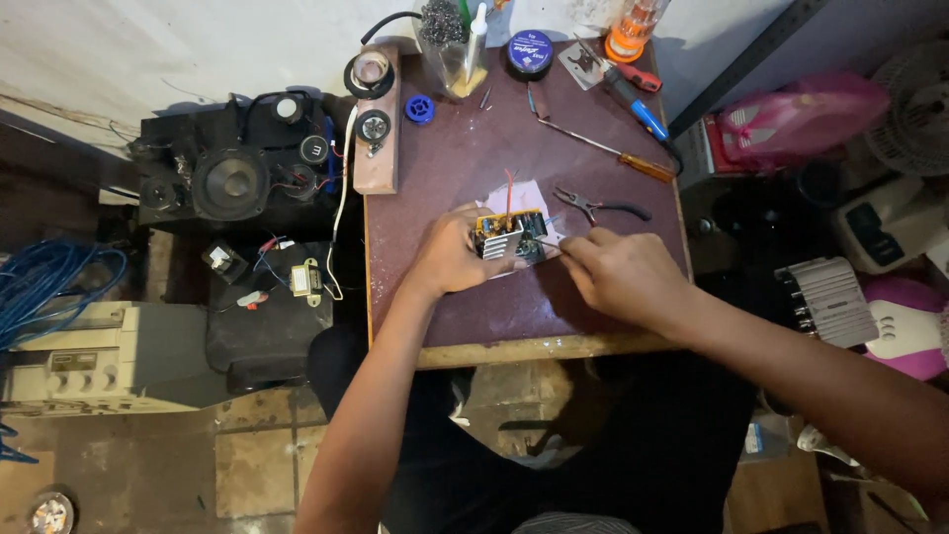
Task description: The person uses a screwdriver to loosen screws on a small electronic device, then uses pliers to manipulate wires and components. They turn the device over to inspect the circuit board and continue adjusting internal parts.
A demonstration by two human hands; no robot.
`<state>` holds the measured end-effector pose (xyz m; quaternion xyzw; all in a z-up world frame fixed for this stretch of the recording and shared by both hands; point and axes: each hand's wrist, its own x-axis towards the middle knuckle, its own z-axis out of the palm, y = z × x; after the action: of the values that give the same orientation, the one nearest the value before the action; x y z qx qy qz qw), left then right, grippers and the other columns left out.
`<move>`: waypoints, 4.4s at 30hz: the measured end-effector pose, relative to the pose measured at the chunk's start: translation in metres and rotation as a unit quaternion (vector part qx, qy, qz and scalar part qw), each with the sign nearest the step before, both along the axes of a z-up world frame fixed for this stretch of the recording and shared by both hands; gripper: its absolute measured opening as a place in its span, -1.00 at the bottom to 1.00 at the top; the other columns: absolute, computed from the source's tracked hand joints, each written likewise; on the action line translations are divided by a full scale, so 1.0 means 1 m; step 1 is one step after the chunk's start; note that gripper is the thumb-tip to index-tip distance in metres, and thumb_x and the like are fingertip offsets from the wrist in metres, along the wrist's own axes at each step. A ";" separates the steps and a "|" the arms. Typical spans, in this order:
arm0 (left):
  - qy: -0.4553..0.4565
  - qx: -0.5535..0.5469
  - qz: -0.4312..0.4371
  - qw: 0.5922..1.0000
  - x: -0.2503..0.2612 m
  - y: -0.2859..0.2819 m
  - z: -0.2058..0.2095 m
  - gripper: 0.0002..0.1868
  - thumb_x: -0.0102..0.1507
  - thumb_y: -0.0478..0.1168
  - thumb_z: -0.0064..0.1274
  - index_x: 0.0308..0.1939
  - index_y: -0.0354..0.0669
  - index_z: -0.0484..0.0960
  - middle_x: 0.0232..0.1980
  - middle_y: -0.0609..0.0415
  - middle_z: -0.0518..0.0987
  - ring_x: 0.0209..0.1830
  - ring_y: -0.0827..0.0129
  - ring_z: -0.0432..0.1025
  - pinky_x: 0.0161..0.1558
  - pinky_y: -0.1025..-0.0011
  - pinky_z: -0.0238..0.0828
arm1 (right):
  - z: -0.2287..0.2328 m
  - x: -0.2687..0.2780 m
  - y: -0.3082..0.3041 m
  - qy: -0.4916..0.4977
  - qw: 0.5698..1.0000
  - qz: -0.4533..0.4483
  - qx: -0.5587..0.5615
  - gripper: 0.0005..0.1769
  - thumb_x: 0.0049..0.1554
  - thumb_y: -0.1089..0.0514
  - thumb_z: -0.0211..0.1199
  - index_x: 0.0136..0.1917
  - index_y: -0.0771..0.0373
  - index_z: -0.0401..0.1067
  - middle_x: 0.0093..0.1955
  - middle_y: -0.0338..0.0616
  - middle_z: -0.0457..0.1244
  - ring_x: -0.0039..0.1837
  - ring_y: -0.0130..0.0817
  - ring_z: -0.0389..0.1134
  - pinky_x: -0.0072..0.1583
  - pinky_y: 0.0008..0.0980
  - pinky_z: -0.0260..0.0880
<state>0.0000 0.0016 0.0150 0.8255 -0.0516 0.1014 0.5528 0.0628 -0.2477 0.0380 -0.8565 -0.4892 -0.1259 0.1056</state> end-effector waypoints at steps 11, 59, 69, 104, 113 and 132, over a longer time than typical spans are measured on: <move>0.015 0.010 0.008 1.000 -0.003 0.000 0.016 -0.66 -0.14 -0.21 0.50 -0.40 -0.17 0.67 -0.42 -0.10 0.54 -0.35 -0.01 0.49 -0.28 0.24 0.40 | -0.004 0.005 0.010 0.026 0.995 -0.010 -0.100 -0.81 0.15 -0.09 0.10 -0.11 -0.04 0.46 -0.34 -0.16 0.32 -0.36 0.05 0.44 -0.29 0.00 0.41; 0.009 0.000 -0.014 1.000 -0.001 0.000 0.012 -0.59 -0.09 -0.22 0.52 -0.27 -0.23 0.64 -0.39 -0.12 0.48 -0.32 -0.03 0.45 -0.23 0.22 0.39 | -0.002 0.152 0.079 0.444 0.858 0.139 -0.218 -0.56 -0.16 -0.01 0.49 -0.53 0.25 0.30 -0.63 -0.26 0.16 -0.43 -0.41 0.15 -0.34 -0.37 0.10; 0.015 -0.010 0.000 1.000 0.000 -0.001 0.004 -0.58 -0.10 -0.19 0.55 -0.31 -0.18 0.63 -0.40 -0.07 0.48 -0.35 0.05 0.46 -0.26 0.28 0.37 | 0.010 0.153 0.085 0.459 0.851 0.106 -0.232 -0.53 -0.17 -0.04 0.53 -0.57 0.24 0.32 -0.62 -0.24 0.14 -0.44 -0.37 0.11 -0.34 -0.36 0.06; 0.040 0.021 -0.001 0.999 -0.001 0.000 0.001 -0.59 -0.11 -0.14 0.53 -0.27 -0.08 0.68 -0.40 -0.03 0.46 -0.35 0.03 0.47 -0.29 0.24 0.39 | -0.018 0.023 -0.009 0.099 0.994 -0.019 0.029 -0.75 0.06 -0.23 0.35 -0.20 -0.08 0.52 -0.40 -0.24 0.35 -0.25 -0.12 0.47 -0.23 -0.18 0.42; 0.042 0.031 0.010 0.999 -0.001 0.000 0.000 -0.59 -0.14 -0.14 0.53 -0.31 -0.10 0.67 -0.40 -0.08 0.49 -0.35 -0.04 0.49 -0.30 0.20 0.40 | -0.007 0.011 -0.001 0.058 0.998 -0.031 -0.024 -0.74 0.09 -0.21 0.27 -0.24 -0.05 0.46 -0.36 -0.15 0.36 -0.29 0.00 0.46 -0.23 -0.07 0.42; 0.054 0.046 0.025 0.997 -0.004 0.000 0.013 -0.59 -0.16 -0.14 0.54 -0.32 -0.14 0.70 -0.37 -0.13 0.55 -0.27 -0.08 0.52 -0.22 0.21 0.45 | 0.014 0.099 0.056 0.308 0.930 -0.044 -0.194 -0.56 -0.12 -0.28 0.40 -0.12 0.02 0.68 -0.12 -0.15 0.49 0.06 0.06 0.50 0.10 0.02 0.51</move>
<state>-0.0039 0.0017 0.0279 0.8555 -0.0056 0.0675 0.5134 0.1619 -0.1921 0.0519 -0.8777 -0.4093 0.2369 0.0771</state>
